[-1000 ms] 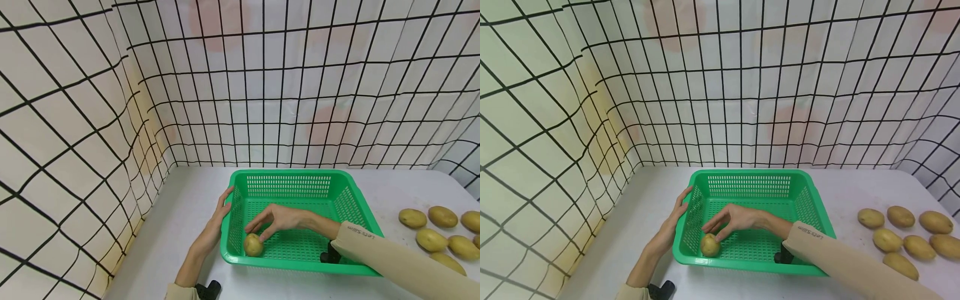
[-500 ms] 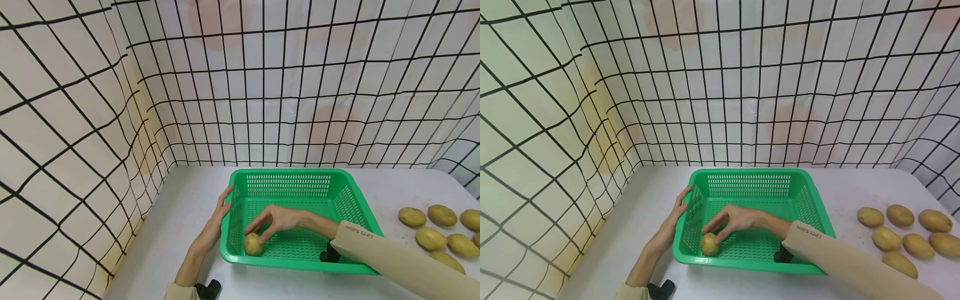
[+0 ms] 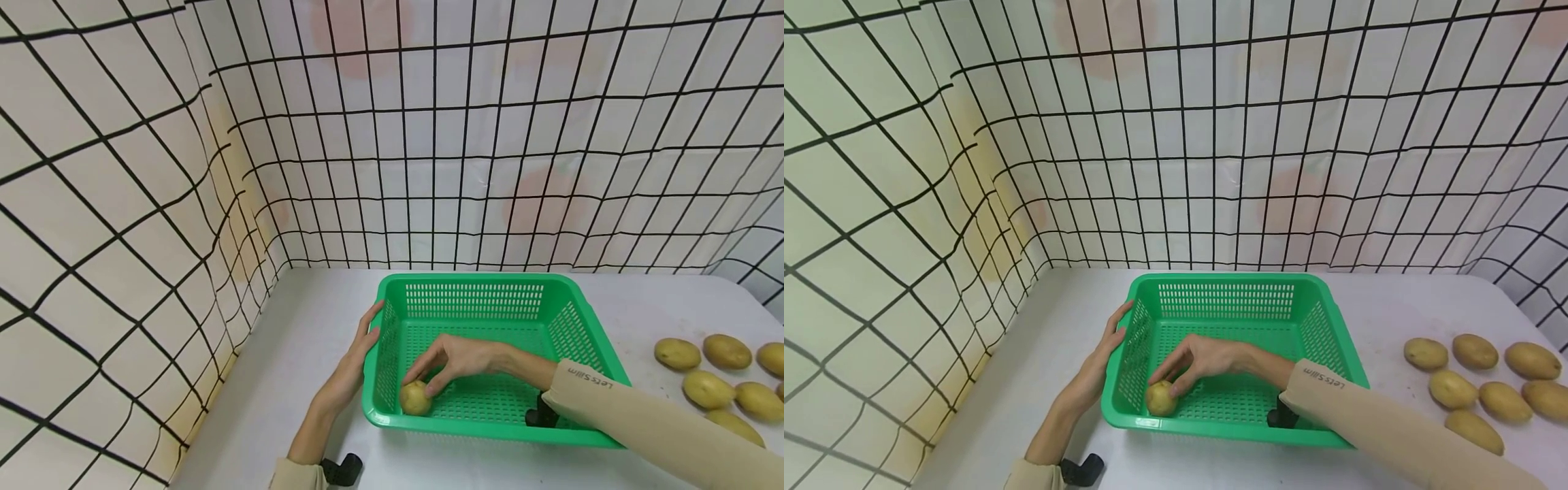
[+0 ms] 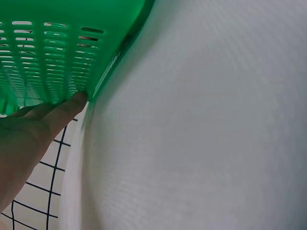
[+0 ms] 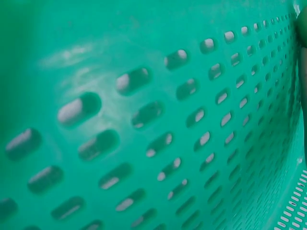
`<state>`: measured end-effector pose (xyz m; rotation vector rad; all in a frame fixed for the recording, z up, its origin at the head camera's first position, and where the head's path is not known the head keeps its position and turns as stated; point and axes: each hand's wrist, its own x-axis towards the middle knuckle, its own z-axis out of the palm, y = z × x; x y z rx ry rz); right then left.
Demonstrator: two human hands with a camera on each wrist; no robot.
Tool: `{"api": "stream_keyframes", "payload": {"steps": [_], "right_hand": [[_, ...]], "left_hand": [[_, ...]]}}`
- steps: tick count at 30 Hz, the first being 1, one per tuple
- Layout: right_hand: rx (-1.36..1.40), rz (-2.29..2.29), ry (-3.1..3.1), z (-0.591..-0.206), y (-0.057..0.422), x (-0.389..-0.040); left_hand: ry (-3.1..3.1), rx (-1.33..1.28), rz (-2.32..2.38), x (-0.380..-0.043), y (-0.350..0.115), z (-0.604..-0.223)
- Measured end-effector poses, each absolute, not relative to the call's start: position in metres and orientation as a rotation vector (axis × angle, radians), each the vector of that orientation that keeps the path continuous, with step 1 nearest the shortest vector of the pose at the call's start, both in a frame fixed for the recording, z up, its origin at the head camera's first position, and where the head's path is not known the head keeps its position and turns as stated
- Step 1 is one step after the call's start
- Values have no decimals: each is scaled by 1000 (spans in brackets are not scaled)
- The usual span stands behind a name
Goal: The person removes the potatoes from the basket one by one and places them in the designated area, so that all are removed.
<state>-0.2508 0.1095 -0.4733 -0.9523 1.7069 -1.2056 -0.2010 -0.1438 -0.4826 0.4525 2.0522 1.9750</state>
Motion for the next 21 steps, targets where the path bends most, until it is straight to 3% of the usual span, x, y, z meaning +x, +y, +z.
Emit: {"api": "stream_keyframes", "payload": {"steps": [21], "right_hand": [[-1038,-1241,1798,-458,114,-260]], "left_hand": [[2045,450,1963,-202,-145,-483]]}}
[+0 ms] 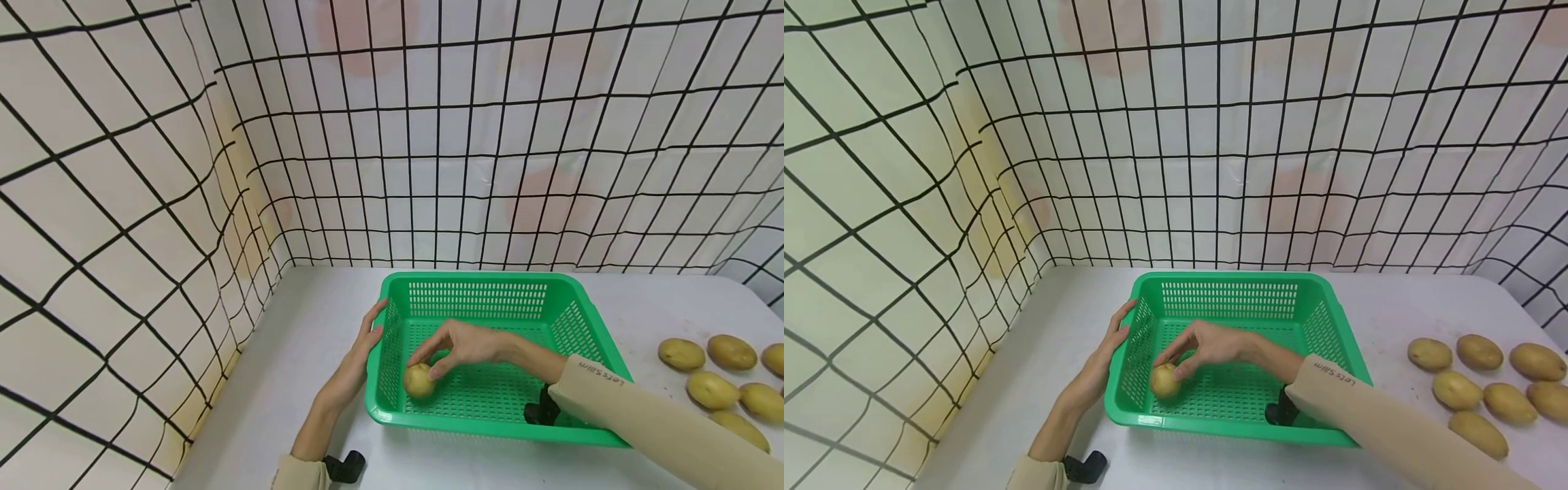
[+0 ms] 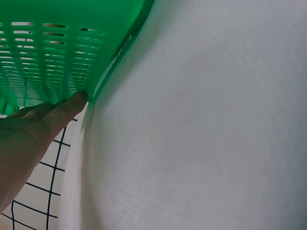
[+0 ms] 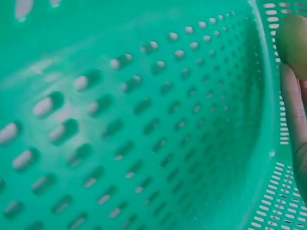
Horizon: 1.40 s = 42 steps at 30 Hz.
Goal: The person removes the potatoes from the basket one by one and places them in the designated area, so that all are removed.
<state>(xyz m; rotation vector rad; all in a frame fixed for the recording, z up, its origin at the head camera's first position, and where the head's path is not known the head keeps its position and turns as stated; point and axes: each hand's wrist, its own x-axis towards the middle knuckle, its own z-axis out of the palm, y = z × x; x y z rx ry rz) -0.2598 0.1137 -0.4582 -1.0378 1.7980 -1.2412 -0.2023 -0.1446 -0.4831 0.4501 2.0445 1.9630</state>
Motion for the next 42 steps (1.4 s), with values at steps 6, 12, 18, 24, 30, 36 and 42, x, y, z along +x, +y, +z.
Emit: {"api": "stream_keyframes", "payload": {"steps": [6,12,18,24,30,36,42], "right_hand": [[-1032,-1276,1864,-444,121,-264],[-973,-1308,1955,-422,131,-270],[-914,-1383,2009,-401,142,-273],[-849,-1435,2071,-380,156,-273],[-812,-1483,2117,-362,171,-271],[-737,-1528,2168,-350,190,-267],[-719,-1518,2272,-340,216,-261]], "left_hand": [[2043,469,1959,-204,-144,-481],[2053,464,1960,-205,-143,-480],[2069,460,1942,-206,-143,-480],[2084,441,1945,-203,-143,-481],[2097,429,1945,-201,-142,-482],[2092,437,1948,-201,-142,-482],[2093,434,1947,-201,-144,-482]]}}
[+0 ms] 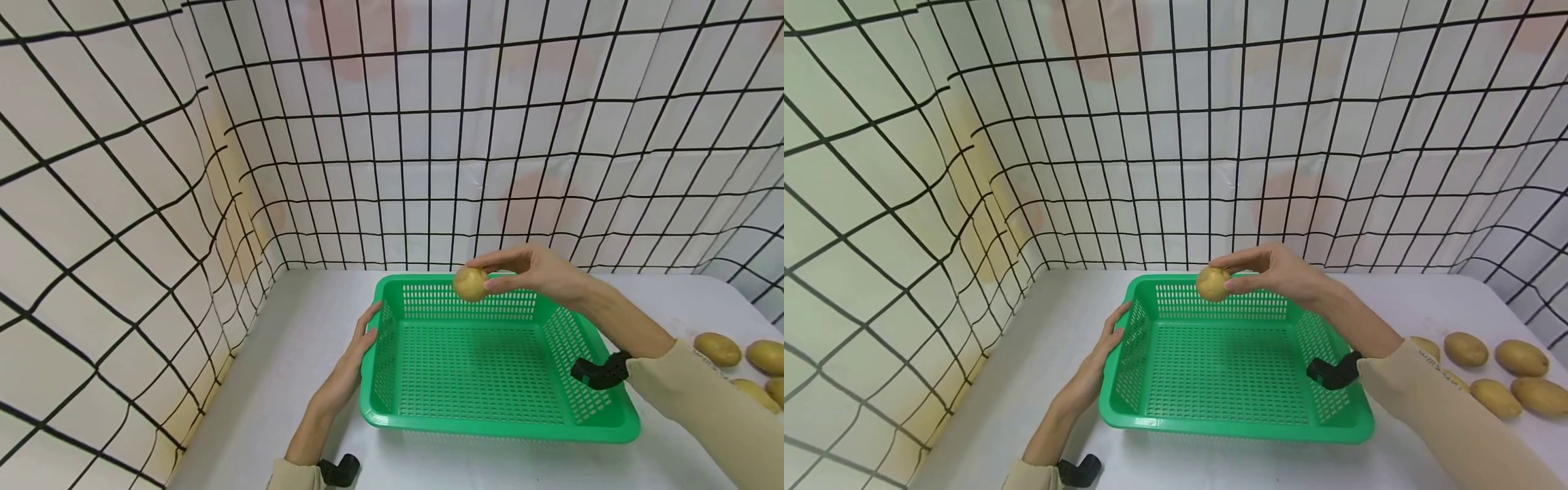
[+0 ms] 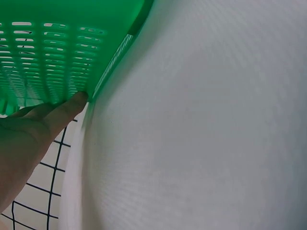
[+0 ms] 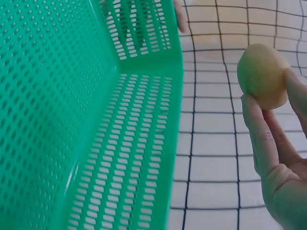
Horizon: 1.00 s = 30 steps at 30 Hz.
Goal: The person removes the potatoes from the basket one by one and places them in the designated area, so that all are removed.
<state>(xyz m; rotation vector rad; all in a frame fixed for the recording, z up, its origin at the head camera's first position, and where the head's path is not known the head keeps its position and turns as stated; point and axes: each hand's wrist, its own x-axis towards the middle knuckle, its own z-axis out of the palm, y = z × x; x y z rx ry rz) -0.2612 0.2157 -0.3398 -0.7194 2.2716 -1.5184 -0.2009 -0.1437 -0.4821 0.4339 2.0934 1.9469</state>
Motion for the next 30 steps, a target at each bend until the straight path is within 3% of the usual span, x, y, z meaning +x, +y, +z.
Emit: {"api": "stream_keyframes", "payload": {"steps": [14,30], "right_hand": [[-441,-1436,2590,-327,300,-223],[-18,-1305,2733,-359,406,-184]], "left_hand": [[2100,399,1947,-198,-145,-483],[2108,418,1945,-196,-144,-480]]}}
